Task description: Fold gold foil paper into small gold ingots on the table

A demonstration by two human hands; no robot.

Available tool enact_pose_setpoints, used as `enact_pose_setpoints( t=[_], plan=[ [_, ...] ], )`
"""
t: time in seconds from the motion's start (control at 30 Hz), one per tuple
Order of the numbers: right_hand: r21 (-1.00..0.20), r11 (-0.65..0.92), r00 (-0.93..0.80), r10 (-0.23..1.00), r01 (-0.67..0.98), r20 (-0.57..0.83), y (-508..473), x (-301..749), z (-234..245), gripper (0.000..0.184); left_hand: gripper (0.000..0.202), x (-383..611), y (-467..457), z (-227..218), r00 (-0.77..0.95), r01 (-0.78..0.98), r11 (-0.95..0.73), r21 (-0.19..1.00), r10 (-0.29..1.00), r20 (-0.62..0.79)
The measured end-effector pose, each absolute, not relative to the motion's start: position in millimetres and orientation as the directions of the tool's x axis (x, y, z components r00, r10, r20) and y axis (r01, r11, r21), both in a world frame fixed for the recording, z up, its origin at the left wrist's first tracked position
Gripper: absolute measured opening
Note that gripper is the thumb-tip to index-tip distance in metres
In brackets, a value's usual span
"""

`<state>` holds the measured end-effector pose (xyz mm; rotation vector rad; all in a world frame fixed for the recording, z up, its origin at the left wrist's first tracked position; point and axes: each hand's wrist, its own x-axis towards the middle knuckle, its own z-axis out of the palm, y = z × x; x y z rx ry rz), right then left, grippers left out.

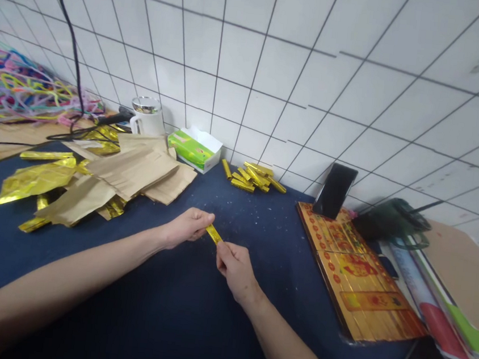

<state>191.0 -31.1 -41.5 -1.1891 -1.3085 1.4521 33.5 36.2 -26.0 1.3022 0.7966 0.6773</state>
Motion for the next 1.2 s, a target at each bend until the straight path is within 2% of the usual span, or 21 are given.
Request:
enact_pose_setpoints(
  t=[0.2, 0.37, 0.53, 0.67, 0.83, 0.97, 1.07, 1.2],
  plan=[
    [-0.993, -0.106, -0.194, 0.976, -0.043, -0.096, -30.5, 191.2, -44.8, 0.047, 0.050, 38.7, 28.4, -25.1, 0.590, -0.059, 0.246, 0.967, 0.790, -0.165],
    [-0.995, -0.096, -0.245, 0.965, -0.011, -0.091, -32.3, 191.7, -48.5, 0.050, 0.047, 53.4, 7.8, -26.2, 0.673, -0.106, 0.302, 0.947, 0.723, -0.155],
    [-0.996, -0.089, -0.252, 0.964, -0.013, -0.083, -32.3, 189.6, -44.0, 0.050, 0.047, 55.1, 9.7, -28.5, 0.499, -0.134, 0.206, 0.969, 0.859, -0.113],
    [-0.997, -0.080, -0.215, 0.974, -0.005, -0.077, -32.8, 189.4, -42.1, 0.050, 0.048, 46.9, 23.0, -26.9, 0.413, -0.153, 0.179, 0.972, 0.905, -0.102],
    [-0.998, -0.060, -0.179, 0.982, 0.020, -0.063, -32.0, 191.5, -43.6, 0.050, 0.051, 41.3, 31.3, -24.5, 0.417, -0.157, 0.169, 0.973, 0.904, -0.090],
    [-0.998, -0.061, -0.114, 0.992, -0.020, -0.058, -26.6, 195.1, -41.9, 0.048, 0.050, 41.1, 31.3, -23.9, 0.411, -0.156, 0.170, 0.973, 0.907, -0.092],
    [-0.996, -0.046, 0.003, 0.999, -0.078, -0.046, -19.2, 201.5, -38.8, 0.046, 0.047, 40.8, 27.5, -21.5, 0.502, -0.070, 0.186, 0.980, 0.856, -0.126],
    [-0.992, -0.010, 0.182, 0.983, -0.126, -0.033, -8.9, 211.7, -38.1, 0.043, 0.037, 43.3, 16.4, -18.3, 0.763, 0.140, 0.162, 0.977, 0.611, -0.211]
  ],
)
